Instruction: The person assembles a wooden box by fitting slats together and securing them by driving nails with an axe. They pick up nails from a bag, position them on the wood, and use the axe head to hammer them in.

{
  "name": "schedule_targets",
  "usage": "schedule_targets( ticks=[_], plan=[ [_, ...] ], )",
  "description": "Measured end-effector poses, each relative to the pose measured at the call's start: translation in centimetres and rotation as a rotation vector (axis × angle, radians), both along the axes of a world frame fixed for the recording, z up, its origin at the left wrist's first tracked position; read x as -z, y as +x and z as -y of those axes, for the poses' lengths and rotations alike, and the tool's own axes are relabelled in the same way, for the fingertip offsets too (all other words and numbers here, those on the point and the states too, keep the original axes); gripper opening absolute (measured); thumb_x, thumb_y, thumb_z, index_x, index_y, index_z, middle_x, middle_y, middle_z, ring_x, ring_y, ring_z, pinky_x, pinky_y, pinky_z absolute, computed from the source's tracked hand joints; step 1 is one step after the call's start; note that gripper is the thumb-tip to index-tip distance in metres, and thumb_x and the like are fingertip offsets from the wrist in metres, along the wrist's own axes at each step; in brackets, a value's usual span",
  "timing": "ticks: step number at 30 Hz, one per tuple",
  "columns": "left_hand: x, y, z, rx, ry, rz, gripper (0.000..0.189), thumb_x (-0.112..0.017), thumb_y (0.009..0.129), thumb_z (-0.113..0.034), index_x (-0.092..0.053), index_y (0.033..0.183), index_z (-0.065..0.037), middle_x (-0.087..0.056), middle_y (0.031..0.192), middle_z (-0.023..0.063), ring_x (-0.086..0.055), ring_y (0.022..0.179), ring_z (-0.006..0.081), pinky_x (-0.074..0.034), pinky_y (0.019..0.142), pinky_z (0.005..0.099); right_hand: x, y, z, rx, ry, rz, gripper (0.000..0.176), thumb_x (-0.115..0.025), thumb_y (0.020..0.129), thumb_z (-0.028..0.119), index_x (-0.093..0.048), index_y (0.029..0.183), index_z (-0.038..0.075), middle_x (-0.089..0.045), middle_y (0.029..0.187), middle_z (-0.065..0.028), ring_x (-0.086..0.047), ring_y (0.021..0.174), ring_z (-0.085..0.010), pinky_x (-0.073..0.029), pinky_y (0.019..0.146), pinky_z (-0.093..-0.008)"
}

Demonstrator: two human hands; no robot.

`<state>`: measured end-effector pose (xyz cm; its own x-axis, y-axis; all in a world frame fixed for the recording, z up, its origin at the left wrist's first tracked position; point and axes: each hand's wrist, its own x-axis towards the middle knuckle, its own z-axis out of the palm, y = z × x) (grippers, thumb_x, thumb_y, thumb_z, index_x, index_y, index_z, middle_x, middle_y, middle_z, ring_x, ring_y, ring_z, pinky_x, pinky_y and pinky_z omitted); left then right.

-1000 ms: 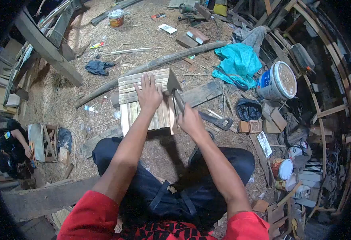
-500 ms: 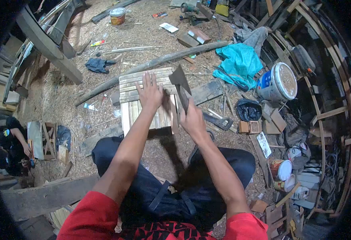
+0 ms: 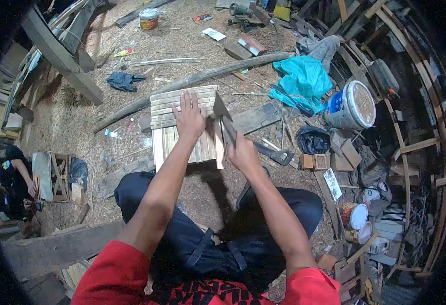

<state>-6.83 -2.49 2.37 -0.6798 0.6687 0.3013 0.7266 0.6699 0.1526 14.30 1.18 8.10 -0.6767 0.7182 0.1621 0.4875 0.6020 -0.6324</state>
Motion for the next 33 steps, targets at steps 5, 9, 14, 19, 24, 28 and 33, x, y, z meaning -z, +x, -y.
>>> schedule_targets(
  ticks=[5,9,14,19,24,28,33],
  plan=[
    [-0.2,-0.1,-0.2,-0.008,-0.022,0.025,0.067,-0.039,0.099,-0.044,-0.031,0.154,-0.008,-0.023,0.162,0.0154,-0.02,0.151,0.0277,-0.01,0.119,0.0606,-1.2,-0.5,-0.1,-0.007,0.005,-0.109,0.041,-0.06,0.087,0.011,-0.048,0.122,-0.006,-0.063,0.091,-0.0369,-0.062,0.086,-0.0543,-0.05,0.076,-0.0593],
    [0.1,0.1,-0.1,-0.014,-0.048,0.024,0.067,-0.04,0.099,-0.045,-0.031,0.154,-0.009,-0.023,0.162,0.0149,-0.018,0.151,0.0271,-0.011,0.119,0.0603,-0.9,0.1,0.2,-0.029,-0.023,0.038,0.038,-0.061,0.088,0.012,-0.049,0.12,-0.005,-0.064,0.091,-0.0361,-0.062,0.086,-0.0545,-0.049,0.078,-0.06],
    [-0.8,0.3,0.0,-0.009,-0.042,0.041,0.066,-0.039,0.1,-0.044,-0.03,0.154,-0.009,-0.022,0.162,0.0164,-0.021,0.151,0.0277,-0.01,0.119,0.061,-1.3,-0.3,-0.3,0.005,-0.008,-0.016,0.032,-0.062,0.088,0.013,-0.049,0.112,-0.004,-0.064,0.091,-0.0358,-0.062,0.086,-0.0539,-0.05,0.075,-0.0594],
    [0.4,0.0,-0.3,-0.01,-0.006,-0.004,0.064,-0.04,0.099,-0.044,-0.035,0.153,-0.009,-0.025,0.162,0.0154,-0.022,0.15,0.0277,-0.012,0.119,0.061,-0.3,0.3,-0.3,-0.012,0.066,-0.039,0.04,-0.062,0.088,0.014,-0.049,0.121,-0.005,-0.064,0.09,-0.0366,-0.062,0.087,-0.0543,-0.049,0.077,-0.0592],
    [0.2,0.2,-0.3,-0.014,0.013,0.017,0.067,-0.042,0.097,-0.042,-0.032,0.154,-0.009,-0.024,0.162,0.0146,-0.02,0.151,0.0276,-0.012,0.119,0.0606,-0.3,0.2,-0.8,-0.006,-0.041,0.029,0.04,-0.062,0.089,0.015,-0.048,0.122,-0.002,-0.064,0.088,-0.0359,-0.062,0.086,-0.0547,-0.049,0.075,-0.0593],
    [0.1,0.4,0.3,-0.008,-0.013,0.032,0.065,-0.04,0.098,-0.041,-0.032,0.154,-0.009,-0.026,0.162,0.0135,-0.018,0.151,0.0267,-0.01,0.12,0.0595,-1.4,-0.1,0.0,-0.028,-0.011,-0.083,0.036,-0.06,0.089,0.012,-0.048,0.121,-0.001,-0.064,0.087,-0.0356,-0.062,0.084,-0.0547,-0.05,0.073,-0.0584],
    [-1.0,0.4,-0.1,-0.006,0.025,-0.001,0.064,-0.041,0.099,-0.041,-0.033,0.153,-0.007,-0.027,0.161,0.0157,-0.022,0.15,0.028,-0.013,0.119,0.0597,-0.6,-0.4,-1.1,-0.024,0.0,0.077,0.036,-0.061,0.087,0.012,-0.048,0.116,-0.003,-0.062,0.084,-0.0373,-0.062,0.084,-0.055,-0.051,0.073,-0.0582]
  ],
)
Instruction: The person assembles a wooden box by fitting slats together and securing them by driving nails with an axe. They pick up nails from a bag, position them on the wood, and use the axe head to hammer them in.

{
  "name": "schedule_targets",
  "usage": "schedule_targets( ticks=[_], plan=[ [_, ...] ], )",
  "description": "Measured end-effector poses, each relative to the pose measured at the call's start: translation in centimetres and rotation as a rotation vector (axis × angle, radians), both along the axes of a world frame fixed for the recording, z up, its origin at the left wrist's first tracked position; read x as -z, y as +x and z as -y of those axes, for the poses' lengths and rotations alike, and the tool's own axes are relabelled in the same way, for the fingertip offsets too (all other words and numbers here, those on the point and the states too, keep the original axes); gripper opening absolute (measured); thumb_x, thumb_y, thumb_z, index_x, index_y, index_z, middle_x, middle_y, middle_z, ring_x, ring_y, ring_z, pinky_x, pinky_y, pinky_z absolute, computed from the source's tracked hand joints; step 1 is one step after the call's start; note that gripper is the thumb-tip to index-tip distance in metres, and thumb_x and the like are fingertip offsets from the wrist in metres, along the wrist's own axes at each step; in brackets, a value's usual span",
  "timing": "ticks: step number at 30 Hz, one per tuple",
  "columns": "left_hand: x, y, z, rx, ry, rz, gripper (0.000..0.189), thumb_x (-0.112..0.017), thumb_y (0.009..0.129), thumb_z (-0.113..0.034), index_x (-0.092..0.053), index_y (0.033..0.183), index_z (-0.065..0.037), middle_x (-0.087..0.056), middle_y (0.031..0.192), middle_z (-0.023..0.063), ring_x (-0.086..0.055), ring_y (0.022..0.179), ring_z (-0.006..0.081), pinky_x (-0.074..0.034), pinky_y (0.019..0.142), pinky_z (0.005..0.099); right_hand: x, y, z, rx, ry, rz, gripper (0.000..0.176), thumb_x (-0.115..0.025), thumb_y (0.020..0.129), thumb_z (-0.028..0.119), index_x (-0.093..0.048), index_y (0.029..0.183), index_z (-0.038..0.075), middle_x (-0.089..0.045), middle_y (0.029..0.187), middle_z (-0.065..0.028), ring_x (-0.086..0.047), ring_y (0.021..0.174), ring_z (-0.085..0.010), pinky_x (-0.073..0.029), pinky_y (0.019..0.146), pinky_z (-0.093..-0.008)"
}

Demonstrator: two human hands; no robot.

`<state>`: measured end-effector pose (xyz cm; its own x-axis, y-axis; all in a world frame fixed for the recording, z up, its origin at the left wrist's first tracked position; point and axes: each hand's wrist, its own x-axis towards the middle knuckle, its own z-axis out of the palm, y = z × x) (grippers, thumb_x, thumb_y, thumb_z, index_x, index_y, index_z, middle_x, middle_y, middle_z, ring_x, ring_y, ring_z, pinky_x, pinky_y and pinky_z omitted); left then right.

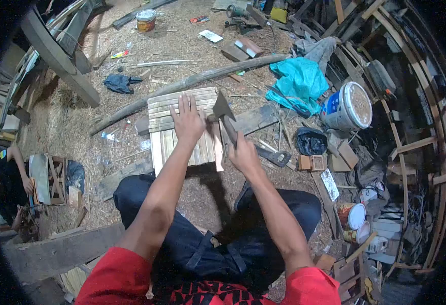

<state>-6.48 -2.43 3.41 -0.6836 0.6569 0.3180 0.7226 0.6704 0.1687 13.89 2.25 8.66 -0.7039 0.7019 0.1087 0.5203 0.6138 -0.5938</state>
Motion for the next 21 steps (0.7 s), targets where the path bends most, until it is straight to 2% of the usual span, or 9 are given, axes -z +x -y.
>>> schedule_targets(
  ticks=[6,9,13,14,17,21],
  plan=[
    [1.4,-0.2,-0.1,0.015,0.04,-0.01,0.063,-0.045,0.097,-0.039,-0.038,0.15,-0.007,-0.031,0.159,0.0165,-0.024,0.149,0.0285,-0.014,0.118,0.0602,-1.9,-0.1,1.1,0.038,-0.014,-0.167,0.033,-0.061,0.089,0.015,-0.05,0.11,-0.007,-0.064,0.085,-0.0358,-0.062,0.083,-0.0548,-0.05,0.074,-0.0574],
    [0.7,0.0,0.1,0.01,0.038,0.006,0.062,-0.045,0.097,-0.038,-0.038,0.15,-0.007,-0.031,0.158,0.0167,-0.025,0.148,0.0293,-0.015,0.118,0.0606,0.7,0.7,0.2,0.002,-0.062,0.019,0.036,-0.061,0.089,0.018,-0.05,0.112,-0.007,-0.063,0.086,-0.0364,-0.062,0.086,-0.055,-0.05,0.077,-0.0582],
    [0.1,0.2,0.4,0.035,0.08,-0.01,0.061,-0.043,0.097,-0.035,-0.037,0.15,-0.005,-0.032,0.158,0.0171,-0.027,0.148,0.0302,-0.015,0.118,0.0603,1.7,1.1,-0.1,0.069,-0.131,0.05,0.038,-0.061,0.089,0.023,-0.054,0.112,-0.007,-0.063,0.088,-0.0371,-0.061,0.091,-0.0557,-0.048,0.082,-0.0593],
    [-0.2,0.3,0.8,0.09,0.074,0.065,0.06,-0.044,0.098,-0.033,-0.037,0.149,-0.004,-0.032,0.158,0.0173,-0.028,0.147,0.0301,-0.015,0.118,0.0603,2.3,1.1,-0.1,0.128,-0.136,0.056,0.037,-0.063,0.093,0.031,-0.057,0.107,-0.003,-0.064,0.089,-0.0345,-0.061,0.092,-0.0531,-0.048,0.078,-0.0562],
    [1.2,0.6,2.5,0.338,0.17,0.044,0.06,-0.045,0.097,-0.032,-0.036,0.15,-0.004,-0.028,0.161,0.0134,-0.023,0.15,0.0291,-0.013,0.119,0.0593,-0.6,0.3,0.6,0.168,-0.146,-0.04,0.037,-0.058,0.094,0.027,-0.056,0.111,-0.006,-0.063,0.09,-0.0374,-0.06,0.092,-0.0557,-0.049,0.082,-0.0588],
    [1.8,4.6,6.5,0.289,0.055,0.058,0.066,-0.047,0.097,-0.042,-0.034,0.152,-0.007,-0.025,0.162,0.0136,-0.021,0.15,0.0277,-0.009,0.119,0.0597,-3.1,0.1,0.3,0.045,-0.075,-0.278,0.039,-0.058,0.094,0.024,-0.05,0.119,-0.005,-0.064,0.091,-0.0361,-0.061,0.091,-0.0552,-0.048,0.08,-0.0585]
  ],
)
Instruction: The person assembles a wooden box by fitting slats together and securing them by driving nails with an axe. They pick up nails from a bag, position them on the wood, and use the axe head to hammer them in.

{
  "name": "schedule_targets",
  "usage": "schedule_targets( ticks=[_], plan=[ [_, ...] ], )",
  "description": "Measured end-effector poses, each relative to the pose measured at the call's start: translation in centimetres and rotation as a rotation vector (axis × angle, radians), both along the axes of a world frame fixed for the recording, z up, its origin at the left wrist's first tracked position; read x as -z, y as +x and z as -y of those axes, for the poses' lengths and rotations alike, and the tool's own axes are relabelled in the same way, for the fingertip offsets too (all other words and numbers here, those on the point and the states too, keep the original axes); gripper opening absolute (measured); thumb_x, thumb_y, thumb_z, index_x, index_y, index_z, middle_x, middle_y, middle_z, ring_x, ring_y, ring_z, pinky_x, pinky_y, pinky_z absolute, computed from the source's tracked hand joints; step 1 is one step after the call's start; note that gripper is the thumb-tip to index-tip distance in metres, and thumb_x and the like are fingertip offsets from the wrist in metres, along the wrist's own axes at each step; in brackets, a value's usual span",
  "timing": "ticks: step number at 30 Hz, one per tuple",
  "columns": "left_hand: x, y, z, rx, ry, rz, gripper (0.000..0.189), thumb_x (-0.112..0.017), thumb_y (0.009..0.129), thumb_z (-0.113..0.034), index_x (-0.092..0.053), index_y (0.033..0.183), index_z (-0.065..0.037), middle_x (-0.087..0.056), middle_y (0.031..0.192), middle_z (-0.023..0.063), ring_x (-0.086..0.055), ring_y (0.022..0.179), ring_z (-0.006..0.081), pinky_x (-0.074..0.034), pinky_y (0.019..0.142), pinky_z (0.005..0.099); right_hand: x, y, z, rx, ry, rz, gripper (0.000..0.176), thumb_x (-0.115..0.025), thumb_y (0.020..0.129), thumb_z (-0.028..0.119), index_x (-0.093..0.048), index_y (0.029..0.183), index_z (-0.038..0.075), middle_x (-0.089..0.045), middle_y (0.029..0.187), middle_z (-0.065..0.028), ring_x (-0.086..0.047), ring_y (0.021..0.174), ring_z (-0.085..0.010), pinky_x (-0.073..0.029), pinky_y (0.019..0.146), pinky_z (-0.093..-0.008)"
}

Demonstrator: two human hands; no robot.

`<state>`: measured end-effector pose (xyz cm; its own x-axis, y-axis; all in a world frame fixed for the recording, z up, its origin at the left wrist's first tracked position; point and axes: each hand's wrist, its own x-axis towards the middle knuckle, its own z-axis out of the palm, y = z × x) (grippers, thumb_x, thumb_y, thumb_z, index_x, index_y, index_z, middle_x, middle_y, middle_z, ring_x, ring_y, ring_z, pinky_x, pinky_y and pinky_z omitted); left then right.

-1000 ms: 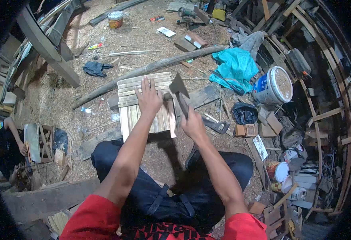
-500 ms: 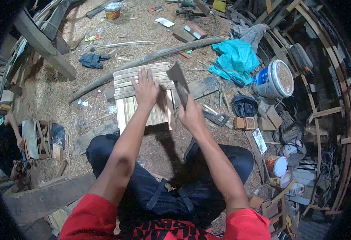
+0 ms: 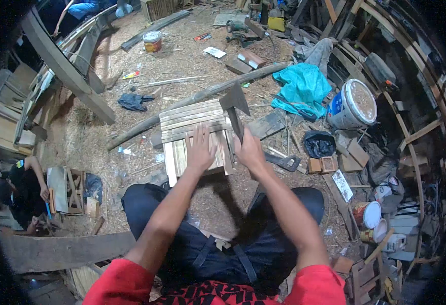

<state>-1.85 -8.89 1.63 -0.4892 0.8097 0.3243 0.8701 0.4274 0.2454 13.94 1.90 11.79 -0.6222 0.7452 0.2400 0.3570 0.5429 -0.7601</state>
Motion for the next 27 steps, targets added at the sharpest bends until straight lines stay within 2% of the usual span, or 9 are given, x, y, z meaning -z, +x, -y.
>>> schedule_targets(
  ticks=[1,5,8,12,13,17,19,25,27],
  plan=[
    [0.0,0.5,0.7,-0.016,0.025,-0.014,0.071,-0.048,0.096,-0.048,-0.032,0.153,-0.008,-0.022,0.163,0.0118,-0.019,0.151,0.0263,-0.008,0.118,0.0635,-0.3,-0.1,-0.8,-0.009,0.112,0.079,0.039,-0.059,0.091,0.019,-0.048,0.121,-0.003,-0.064,0.093,-0.0349,-0.061,0.091,-0.0543,-0.048,0.079,-0.0581],
    [-0.7,0.8,1.7,-0.028,-0.143,0.011,0.079,-0.048,0.095,-0.05,-0.021,0.157,-0.008,-0.019,0.164,0.0127,-0.017,0.152,0.0301,-0.003,0.114,0.0699,-2.2,1.1,-2.9,-0.139,0.079,0.227,0.035,-0.061,0.088,0.016,-0.048,0.116,-0.001,-0.065,0.094,-0.0332,-0.062,0.091,-0.0527,-0.048,0.08,-0.0587],
    [-1.6,1.1,0.9,-0.079,-0.169,0.035,0.079,-0.046,0.096,-0.051,-0.02,0.157,-0.008,-0.018,0.164,0.0127,-0.016,0.152,0.0297,-0.002,0.114,0.0699,0.2,1.7,-3.5,-0.12,0.055,0.387,0.033,-0.061,0.088,0.017,-0.049,0.114,0.0,-0.065,0.092,-0.0322,-0.063,0.089,-0.0523,-0.049,0.079,-0.0587],
    [-1.1,1.1,0.6,-0.068,-0.138,0.035,0.08,-0.045,0.097,-0.051,-0.019,0.157,-0.006,-0.018,0.164,0.0149,-0.015,0.152,0.0305,-0.002,0.117,0.0652,0.1,0.7,-2.6,-0.088,0.022,0.443,0.033,-0.06,0.093,0.026,-0.052,0.113,0.002,-0.066,0.093,-0.0323,-0.064,0.091,-0.0517,-0.05,0.08,-0.0598],
    [-1.3,1.2,0.7,-0.055,-0.146,0.056,0.081,-0.045,0.097,-0.05,-0.017,0.157,-0.004,-0.018,0.163,0.017,-0.015,0.152,0.032,-0.004,0.12,0.0594,0.0,0.5,-2.3,-0.079,0.025,0.434,0.034,-0.058,0.095,0.028,-0.051,0.115,0.002,-0.067,0.093,-0.0322,-0.064,0.092,-0.0518,-0.05,0.08,-0.0601],
    [-0.1,1.0,0.3,-0.053,-0.064,0.035,0.081,-0.045,0.096,-0.051,-0.021,0.156,-0.003,-0.019,0.163,0.0161,-0.016,0.152,0.0295,-0.006,0.122,0.0526,-0.1,-0.2,-1.7,-0.078,0.002,0.454,0.034,-0.057,0.095,0.026,-0.05,0.117,0.001,-0.066,0.089,-0.0326,-0.065,0.088,-0.0526,-0.05,0.079,-0.0606],
    [-0.6,0.9,0.4,-0.049,-0.073,0.042,0.081,-0.045,0.095,-0.05,-0.021,0.156,-0.003,-0.019,0.164,0.0156,-0.016,0.152,0.029,-0.006,0.122,0.0524,0.7,-0.1,-1.8,-0.102,0.064,0.471,0.034,-0.056,0.095,0.024,-0.049,0.118,0.0,-0.066,0.088,-0.0329,-0.064,0.086,-0.0531,-0.05,0.078,-0.0607],
    [-0.8,0.9,0.5,-0.066,-0.112,0.031,0.082,-0.047,0.094,-0.049,-0.021,0.156,-0.004,-0.019,0.164,0.0146,-0.014,0.153,0.0271,-0.007,0.123,0.0512,1.7,-0.2,-1.4,-0.117,0.132,0.256,0.029,-0.056,0.093,0.021,-0.047,0.111,-0.001,-0.065,0.086,-0.0344,-0.063,0.083,-0.0541,-0.051,0.075,-0.0603],
    [-0.8,0.8,0.4,-0.059,-0.107,0.036,0.083,-0.048,0.093,-0.05,-0.021,0.157,-0.004,-0.019,0.164,0.0147,-0.014,0.153,0.0267,-0.008,0.123,0.051,2.2,0.0,-1.5,-0.137,0.082,0.329,0.028,-0.056,0.093,0.02,-0.047,0.109,-0.001,-0.065,0.086,-0.0348,-0.063,0.083,-0.0543,-0.05,0.074,-0.0603]
  ],
)
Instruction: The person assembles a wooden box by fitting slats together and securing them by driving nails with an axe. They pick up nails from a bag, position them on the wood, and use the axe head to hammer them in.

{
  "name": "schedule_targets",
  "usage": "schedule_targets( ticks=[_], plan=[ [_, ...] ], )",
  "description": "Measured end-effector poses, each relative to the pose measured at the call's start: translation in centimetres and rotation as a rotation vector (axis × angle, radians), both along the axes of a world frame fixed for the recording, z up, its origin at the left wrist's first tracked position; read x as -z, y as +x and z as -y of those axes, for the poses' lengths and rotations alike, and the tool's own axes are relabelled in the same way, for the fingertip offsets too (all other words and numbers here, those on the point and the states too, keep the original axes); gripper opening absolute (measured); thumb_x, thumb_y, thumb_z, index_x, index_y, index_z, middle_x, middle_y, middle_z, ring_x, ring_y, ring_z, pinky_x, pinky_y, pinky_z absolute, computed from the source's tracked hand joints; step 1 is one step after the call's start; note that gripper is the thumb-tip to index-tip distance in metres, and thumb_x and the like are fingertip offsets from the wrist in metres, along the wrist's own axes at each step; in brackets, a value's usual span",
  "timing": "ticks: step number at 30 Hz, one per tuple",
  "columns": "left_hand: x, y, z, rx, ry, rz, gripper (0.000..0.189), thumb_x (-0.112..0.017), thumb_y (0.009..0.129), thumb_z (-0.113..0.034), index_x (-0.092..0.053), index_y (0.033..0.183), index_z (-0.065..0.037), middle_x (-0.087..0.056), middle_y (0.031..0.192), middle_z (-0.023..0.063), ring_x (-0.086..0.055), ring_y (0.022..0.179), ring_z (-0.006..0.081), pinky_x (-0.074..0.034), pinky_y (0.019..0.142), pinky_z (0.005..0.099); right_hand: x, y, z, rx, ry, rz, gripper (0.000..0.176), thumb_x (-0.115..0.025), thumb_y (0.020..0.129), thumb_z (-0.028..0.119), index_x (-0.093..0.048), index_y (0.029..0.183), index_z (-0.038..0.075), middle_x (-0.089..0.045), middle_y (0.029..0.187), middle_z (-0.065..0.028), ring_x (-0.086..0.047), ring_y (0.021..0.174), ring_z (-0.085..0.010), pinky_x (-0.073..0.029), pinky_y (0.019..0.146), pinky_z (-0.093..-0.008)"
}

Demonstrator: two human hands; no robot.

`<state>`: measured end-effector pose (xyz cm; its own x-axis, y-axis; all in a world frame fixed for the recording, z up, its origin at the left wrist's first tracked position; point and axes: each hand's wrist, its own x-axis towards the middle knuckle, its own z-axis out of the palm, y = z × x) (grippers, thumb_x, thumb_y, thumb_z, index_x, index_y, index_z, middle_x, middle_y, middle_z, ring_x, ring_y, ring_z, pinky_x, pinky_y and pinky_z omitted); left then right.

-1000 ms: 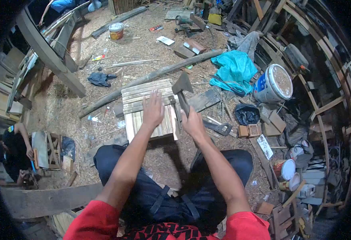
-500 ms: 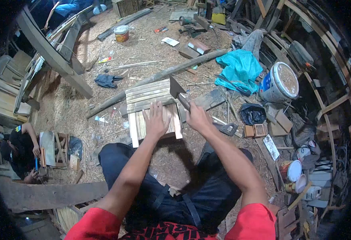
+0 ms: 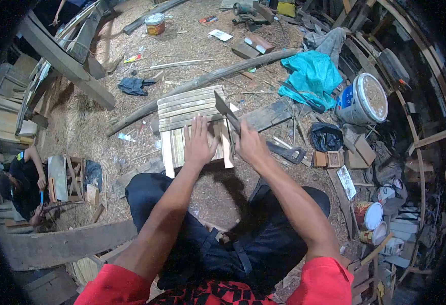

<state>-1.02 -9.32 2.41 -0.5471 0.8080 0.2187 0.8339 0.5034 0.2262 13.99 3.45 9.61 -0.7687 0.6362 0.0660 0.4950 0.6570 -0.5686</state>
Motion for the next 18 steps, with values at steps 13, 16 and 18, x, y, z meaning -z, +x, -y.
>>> schedule_targets(
  ticks=[13,16,18],
  plan=[
    [0.3,-0.1,-0.3,-0.001,0.02,-0.032,0.082,-0.049,0.093,-0.049,-0.025,0.155,-0.003,-0.02,0.163,0.0147,-0.016,0.152,0.0268,-0.008,0.123,0.0518,-1.3,-0.2,-0.3,-0.001,-0.034,0.055,0.031,-0.057,0.094,0.018,-0.045,0.115,-0.001,-0.065,0.083,-0.0343,-0.063,0.077,-0.0541,-0.051,0.069,-0.0598],
    [0.3,0.1,-0.2,-0.004,0.011,-0.017,0.081,-0.048,0.093,-0.049,-0.025,0.155,-0.003,-0.02,0.163,0.0143,-0.015,0.152,0.0265,-0.007,0.123,0.0517,-2.8,-0.4,0.0,0.018,-0.016,-0.074,0.03,-0.057,0.094,0.018,-0.045,0.115,-0.001,-0.065,0.085,-0.0348,-0.063,0.077,-0.0541,-0.051,0.07,-0.0598],
    [0.4,0.1,-0.2,-0.001,0.037,-0.007,0.081,-0.048,0.093,-0.05,-0.024,0.155,-0.003,-0.02,0.163,0.0143,-0.015,0.152,0.0263,-0.007,0.123,0.0516,-2.6,-0.3,0.4,0.029,0.022,-0.117,0.028,-0.057,0.094,0.018,-0.045,0.112,-0.001,-0.065,0.085,-0.0347,-0.064,0.079,-0.0538,-0.051,0.071,-0.0597]
  ],
)
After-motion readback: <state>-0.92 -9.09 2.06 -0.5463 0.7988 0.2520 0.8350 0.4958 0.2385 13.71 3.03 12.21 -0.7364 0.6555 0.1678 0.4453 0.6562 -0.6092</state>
